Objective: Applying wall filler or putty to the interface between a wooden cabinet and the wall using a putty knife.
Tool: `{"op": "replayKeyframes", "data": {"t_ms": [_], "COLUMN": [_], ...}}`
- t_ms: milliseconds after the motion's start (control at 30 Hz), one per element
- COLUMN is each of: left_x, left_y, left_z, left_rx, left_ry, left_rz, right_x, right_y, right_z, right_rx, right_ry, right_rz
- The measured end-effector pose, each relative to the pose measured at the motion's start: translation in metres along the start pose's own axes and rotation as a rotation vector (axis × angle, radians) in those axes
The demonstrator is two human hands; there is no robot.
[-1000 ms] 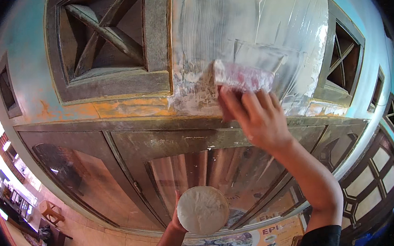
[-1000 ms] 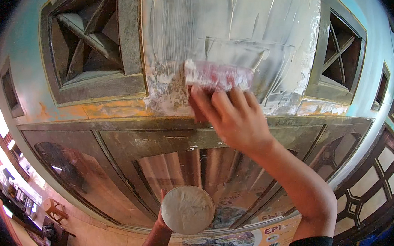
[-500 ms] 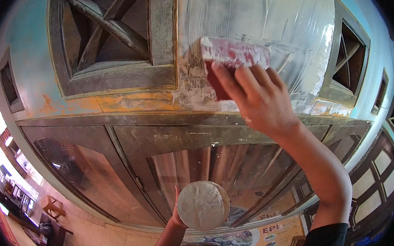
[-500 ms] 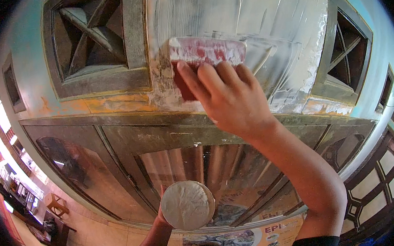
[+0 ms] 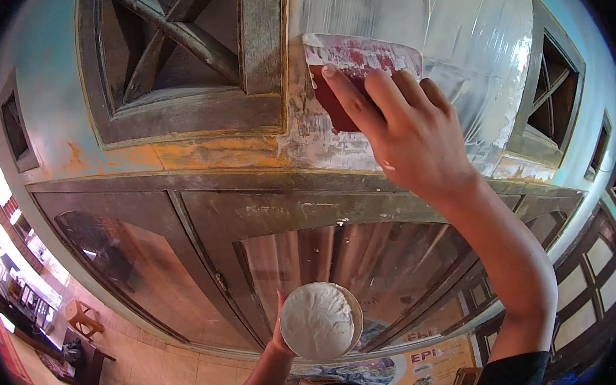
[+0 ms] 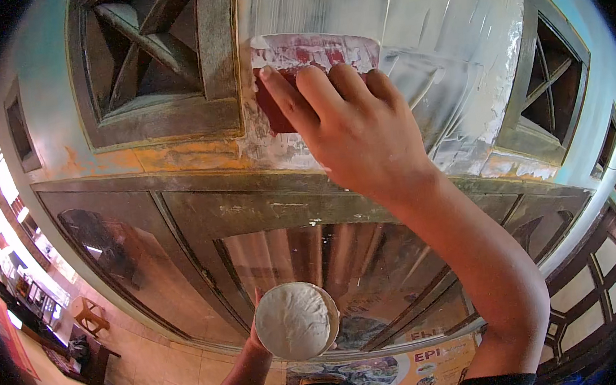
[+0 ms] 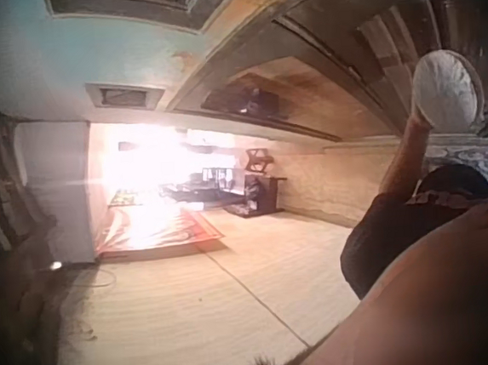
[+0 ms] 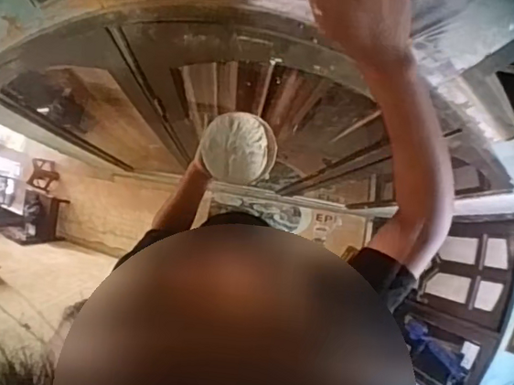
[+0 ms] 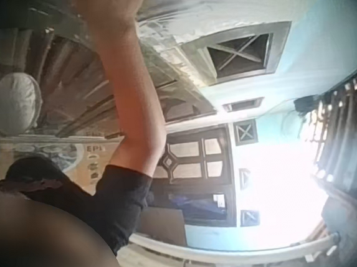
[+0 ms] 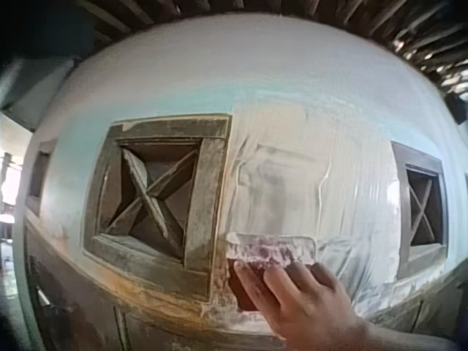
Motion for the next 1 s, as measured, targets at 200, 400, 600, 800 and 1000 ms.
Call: {"op": "replayKeyframes", "data": {"t_ms": [200, 400, 600, 800, 1000], "left_x": [0.038, 0.083, 0.125, 0.129, 0.142], "left_y": [-0.002, 0.0, 0.015, 0.034, 0.038], "left_z": [0.001, -0.006, -0.023, -0.017, -0.031], "left_rx": [0.018, 0.064, 0.173, 0.375, 0.367], "left_ry": [0.004, 0.229, 0.196, 0.361, 0.079], "left_rz": [0.031, -0.226, -0.402, -0.583, -0.434], "right_x": [0.031, -0.006, -0.002, 0.014, -0.026], "right_y": [-0.061, -0.065, 0.011, -0.048, -0.007], "right_z": [0.047, 0.037, 0.003, 0.064, 0.05], "right_rx": [-0.188, -0.217, -0.07, -0.25, -0.158], "right_ry": [-0.092, -0.029, -0.004, -0.109, -0.082], "right_rz": [-0.1, -0.218, -0.005, -0.159, -0.172]}}
Point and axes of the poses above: each hand's wrist, its own z-axis away from the middle knuckle, its own x-axis out of the palm, y = z × x, the point moved 8 cm from there along -z, towards the middle knuckle, and after that the axes turned 11 degrees about -z, right-handed, at the moved point
